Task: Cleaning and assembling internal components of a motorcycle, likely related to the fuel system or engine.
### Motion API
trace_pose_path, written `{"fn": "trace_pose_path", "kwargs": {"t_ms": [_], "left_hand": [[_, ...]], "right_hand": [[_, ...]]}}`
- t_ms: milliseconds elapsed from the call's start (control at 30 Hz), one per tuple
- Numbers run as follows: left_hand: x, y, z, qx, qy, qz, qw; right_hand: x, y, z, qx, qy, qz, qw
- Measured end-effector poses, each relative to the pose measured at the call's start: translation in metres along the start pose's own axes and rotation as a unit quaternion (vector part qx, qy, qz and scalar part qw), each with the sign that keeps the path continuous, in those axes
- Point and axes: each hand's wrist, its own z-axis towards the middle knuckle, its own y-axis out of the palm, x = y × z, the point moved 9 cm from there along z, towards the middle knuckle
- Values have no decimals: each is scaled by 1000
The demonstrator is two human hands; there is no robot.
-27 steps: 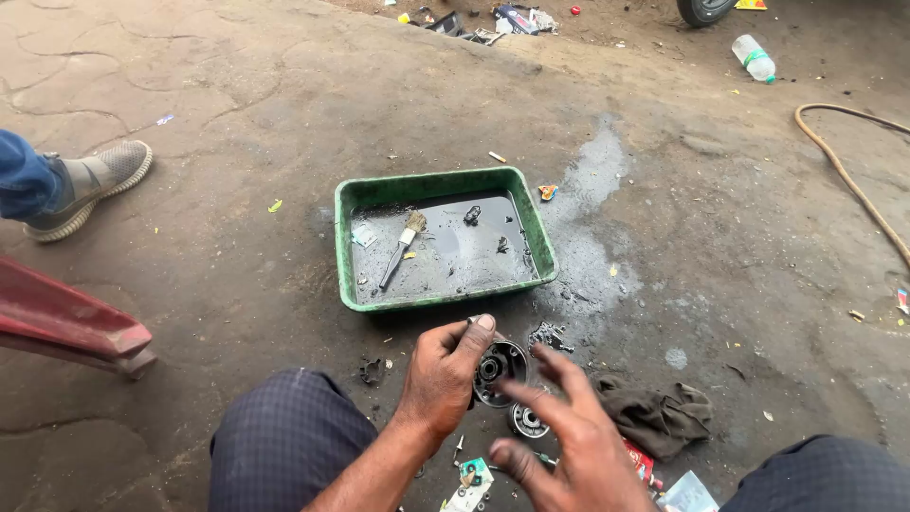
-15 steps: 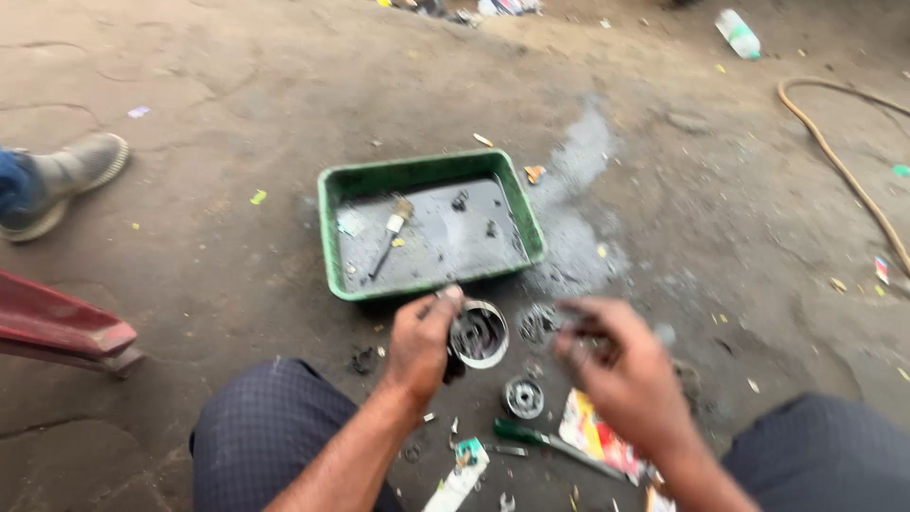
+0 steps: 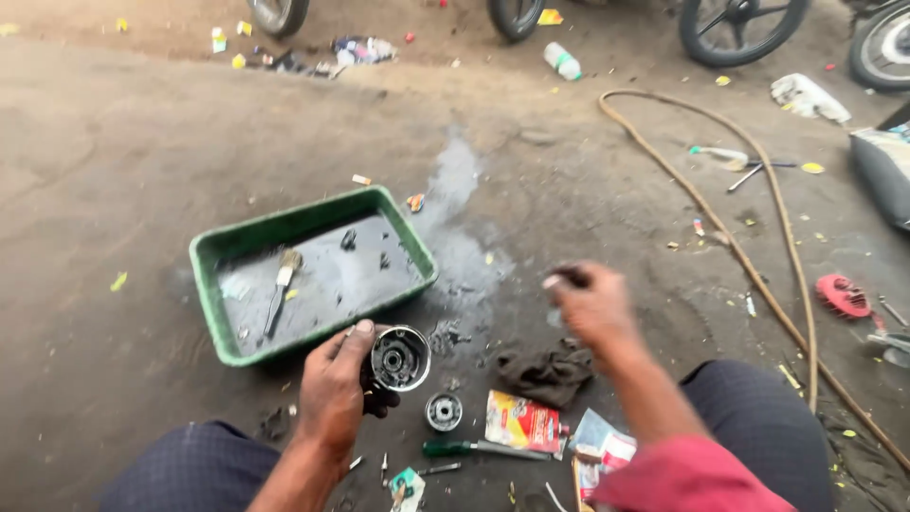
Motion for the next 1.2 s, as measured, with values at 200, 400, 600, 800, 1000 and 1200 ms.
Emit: {"fn": "trace_pose_path", "kwargs": {"t_ms": [200,400,600,800,1000,1200], "left_hand": [[-4,15,7,1,-25,-26,999],[-5,29,16,-124,-20,-189,974],[-3,30,23,-190,-39,-257,947],[5,27,16,-161,-28,-240,957],[13,18,-17,-171,3,-216,961],[19,-3,-30,-91,43,-243,965]], "right_hand": [[298,93,64,-140,-7,-439,888],[348,104,2,-204,228,-576,758],[168,66,4,-99,245,-535,802],[108,29,62,-41,160,-494,853],[34,29,-22,-226,182,-193,937],[76,46,-62,-326,-26,93,941]]}}
